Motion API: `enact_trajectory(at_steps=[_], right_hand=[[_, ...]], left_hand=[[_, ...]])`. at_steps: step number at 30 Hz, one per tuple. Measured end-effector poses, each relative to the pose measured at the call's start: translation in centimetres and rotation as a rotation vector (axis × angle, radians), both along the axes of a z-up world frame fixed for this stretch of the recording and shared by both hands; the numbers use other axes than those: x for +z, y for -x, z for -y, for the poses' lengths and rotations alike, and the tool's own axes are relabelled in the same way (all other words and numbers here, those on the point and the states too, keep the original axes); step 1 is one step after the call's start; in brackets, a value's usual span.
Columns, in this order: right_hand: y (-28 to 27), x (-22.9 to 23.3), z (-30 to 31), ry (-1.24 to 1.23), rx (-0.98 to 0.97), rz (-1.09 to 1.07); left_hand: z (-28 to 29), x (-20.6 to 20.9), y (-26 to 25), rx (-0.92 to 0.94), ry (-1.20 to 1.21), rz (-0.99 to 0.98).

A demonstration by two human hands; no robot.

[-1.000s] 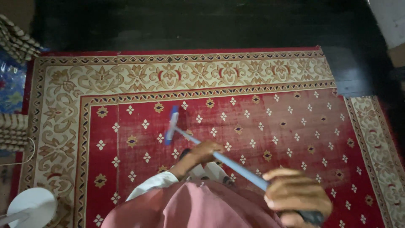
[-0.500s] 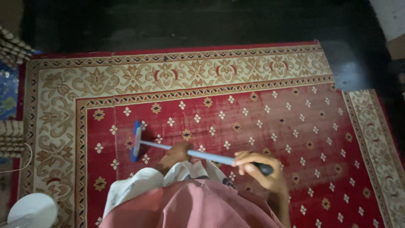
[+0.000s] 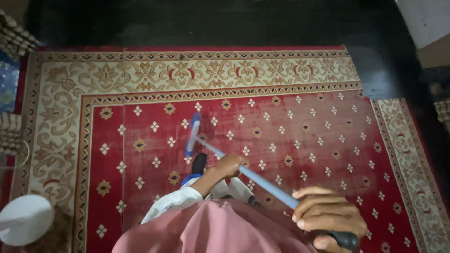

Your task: The person sweeps a red patterned rug using a blue broom with a long handle. They move the broom back and forth across the rug surface in a repetitive sweeping motion.

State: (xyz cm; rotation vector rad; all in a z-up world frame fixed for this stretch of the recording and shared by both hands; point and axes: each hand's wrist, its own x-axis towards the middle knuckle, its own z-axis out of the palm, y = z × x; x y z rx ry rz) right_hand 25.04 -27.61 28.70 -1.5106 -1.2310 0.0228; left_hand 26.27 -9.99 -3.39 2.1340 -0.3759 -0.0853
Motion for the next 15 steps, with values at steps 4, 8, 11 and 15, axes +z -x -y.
enact_trajectory(at_steps=[4,8,11,15], right_hand=[[1.9,-2.9,2.1,0.037,0.117,-0.242],[4.9,-6.3,2.2,0.12,0.26,-0.567],[7.3,-6.9,1.8,0.16,0.277,-0.715],[7.6,-9.5,4.2,0.122,0.346,-0.599]], left_hand=[[-1.0,-2.8,7.5,0.209,0.075,-0.522],[-2.4,-3.8,16.6,0.259,-0.129,-0.069],[-2.0,-2.5,21.2,0.38,-0.184,-0.318],[-0.2,-6.7,22.3,0.373,-0.185,-0.248]])
